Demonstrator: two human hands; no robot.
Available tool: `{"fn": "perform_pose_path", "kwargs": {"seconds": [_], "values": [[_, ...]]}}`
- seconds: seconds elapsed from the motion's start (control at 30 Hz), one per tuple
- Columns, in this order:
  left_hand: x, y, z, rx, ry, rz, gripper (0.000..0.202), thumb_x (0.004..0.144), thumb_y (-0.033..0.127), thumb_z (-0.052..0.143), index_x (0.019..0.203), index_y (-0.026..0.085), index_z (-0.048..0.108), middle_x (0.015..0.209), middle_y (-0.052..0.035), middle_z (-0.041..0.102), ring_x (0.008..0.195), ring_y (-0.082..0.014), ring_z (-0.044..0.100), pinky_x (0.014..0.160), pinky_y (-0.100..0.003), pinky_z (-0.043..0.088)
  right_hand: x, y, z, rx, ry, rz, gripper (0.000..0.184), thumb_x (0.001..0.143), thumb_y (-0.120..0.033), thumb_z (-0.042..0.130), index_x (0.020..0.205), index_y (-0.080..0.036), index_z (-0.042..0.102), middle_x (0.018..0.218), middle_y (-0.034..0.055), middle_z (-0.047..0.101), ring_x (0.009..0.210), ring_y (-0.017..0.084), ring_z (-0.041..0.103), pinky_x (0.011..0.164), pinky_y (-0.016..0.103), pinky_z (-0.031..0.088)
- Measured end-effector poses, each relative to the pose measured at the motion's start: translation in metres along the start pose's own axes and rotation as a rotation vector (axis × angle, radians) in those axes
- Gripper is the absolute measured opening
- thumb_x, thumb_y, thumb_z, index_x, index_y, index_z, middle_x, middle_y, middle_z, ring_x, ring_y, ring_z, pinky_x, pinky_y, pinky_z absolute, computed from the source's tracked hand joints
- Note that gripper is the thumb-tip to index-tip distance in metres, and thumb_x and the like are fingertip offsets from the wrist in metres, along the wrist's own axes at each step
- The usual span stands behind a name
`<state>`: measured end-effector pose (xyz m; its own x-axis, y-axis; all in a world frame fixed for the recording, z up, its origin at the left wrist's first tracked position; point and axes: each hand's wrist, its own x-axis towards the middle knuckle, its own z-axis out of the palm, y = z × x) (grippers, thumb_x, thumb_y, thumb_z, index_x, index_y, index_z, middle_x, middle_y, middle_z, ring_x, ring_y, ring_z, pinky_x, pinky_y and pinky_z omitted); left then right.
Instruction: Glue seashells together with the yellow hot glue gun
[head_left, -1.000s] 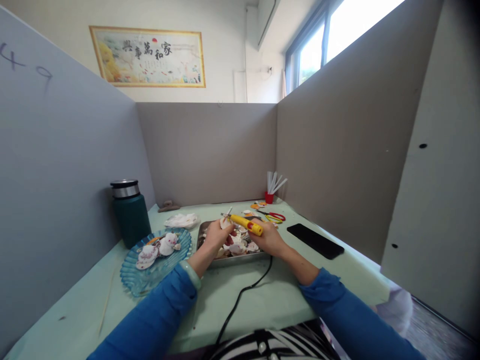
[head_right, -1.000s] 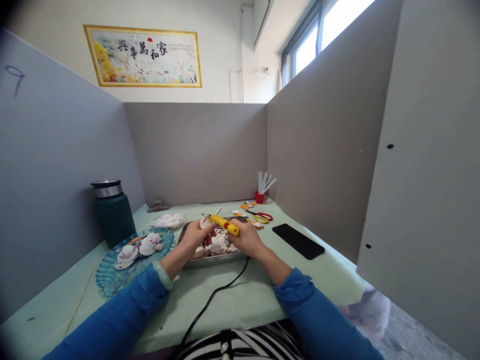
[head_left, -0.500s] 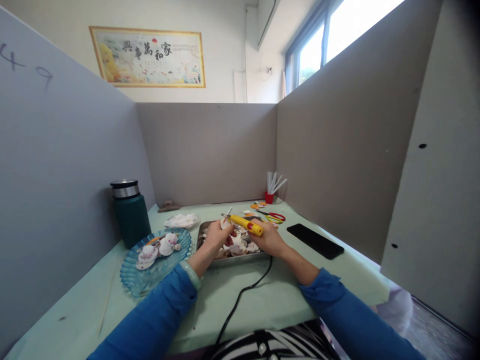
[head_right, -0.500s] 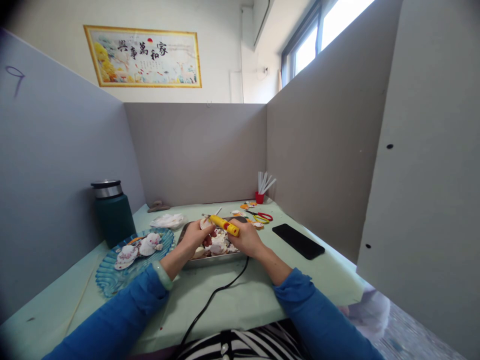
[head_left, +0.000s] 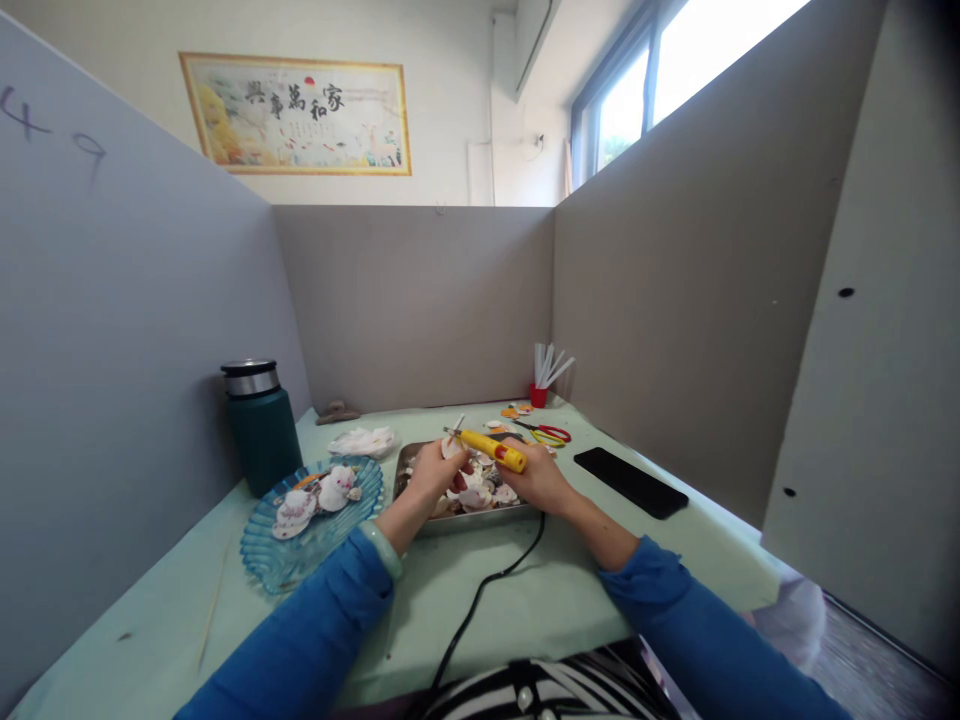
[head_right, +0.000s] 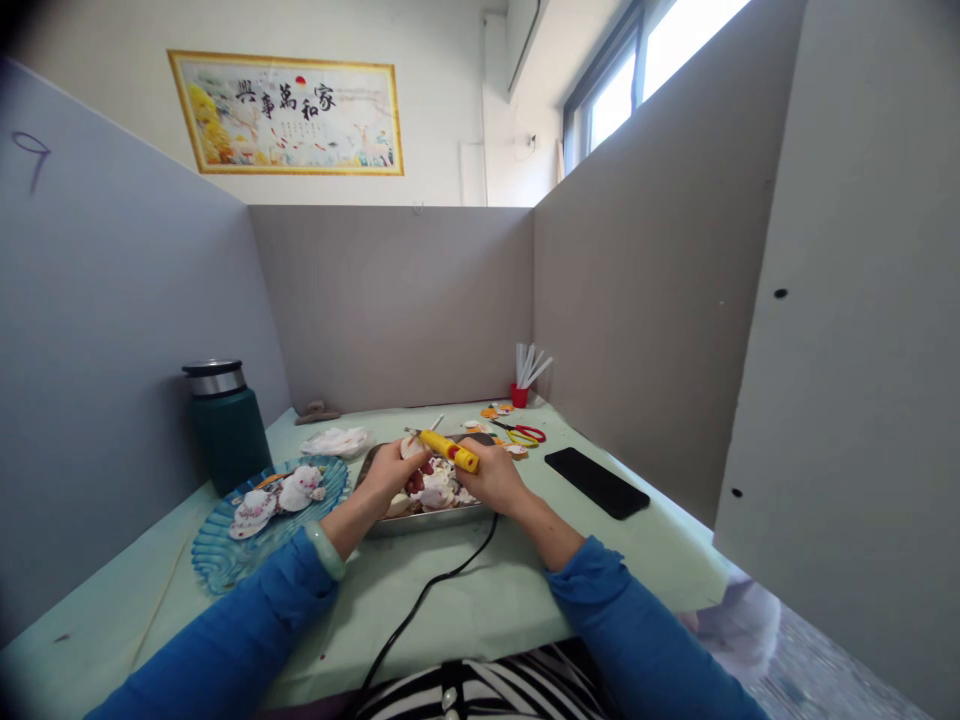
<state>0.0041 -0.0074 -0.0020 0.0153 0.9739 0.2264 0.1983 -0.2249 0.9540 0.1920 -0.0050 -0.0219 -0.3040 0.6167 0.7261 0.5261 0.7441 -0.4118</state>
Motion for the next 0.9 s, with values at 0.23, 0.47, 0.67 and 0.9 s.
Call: {"fn": "perform_pose_path", "kwargs": {"seconds": [0.23, 0.47, 0.67, 0.9], "values": [[-0.0019, 0.0024, 0.0, 0.034, 0.001, -0.007, 0.016, 0.076, 0.021, 0.064, 0.066, 0.014, 0.054, 0.05, 0.0005, 0.06, 0.032, -0.007, 0.048, 0.036, -0.018, 0.038, 0.0007, -0.0016, -0.0007, 0.003, -0.004, 0.006, 0.003, 0.074, -0.019, 0.053, 0.075, -0.021, 0.056, 0.062, -0.0033, 0.053, 0.054, 0.012, 0.046, 0.054, 0.023, 0.033], [-0.0015, 0.0022, -0.0005, 0.05, -0.007, -0.002, 0.014, 0.078, 0.02, 0.061, 0.068, 0.014, 0.054, 0.051, 0.0004, 0.061, 0.033, -0.0075, 0.049, 0.036, -0.018, 0.038, 0.0003, -0.0012, -0.0007, 0.016, -0.004, 0.01, 0.003, 0.074, -0.019, 0.053, 0.075, -0.021, 0.055, 0.061, -0.0037, 0.052, 0.053, 0.012, 0.046, 0.053, 0.022, 0.033], [-0.0019, 0.003, 0.0002, 0.041, -0.017, -0.008, 0.014, 0.08, 0.018, 0.058, 0.067, 0.014, 0.053, 0.049, 0.0013, 0.059, 0.032, -0.0074, 0.048, 0.036, -0.019, 0.038, 0.0, -0.0018, -0.0009, 0.021, 0.002, -0.005, 0.002, 0.074, -0.019, 0.053, 0.074, -0.021, 0.054, 0.061, -0.0034, 0.052, 0.054, 0.012, 0.046, 0.053, 0.022, 0.034], [-0.0011, 0.0013, -0.0002, 0.047, -0.016, -0.006, 0.014, 0.079, 0.019, 0.061, 0.068, 0.014, 0.054, 0.05, 0.001, 0.06, 0.032, -0.0072, 0.048, 0.036, -0.018, 0.038, 0.0001, -0.0026, -0.0013, 0.032, -0.003, 0.01, 0.003, 0.073, -0.019, 0.053, 0.074, -0.021, 0.054, 0.061, -0.0036, 0.051, 0.053, 0.012, 0.045, 0.052, 0.023, 0.033]]}}
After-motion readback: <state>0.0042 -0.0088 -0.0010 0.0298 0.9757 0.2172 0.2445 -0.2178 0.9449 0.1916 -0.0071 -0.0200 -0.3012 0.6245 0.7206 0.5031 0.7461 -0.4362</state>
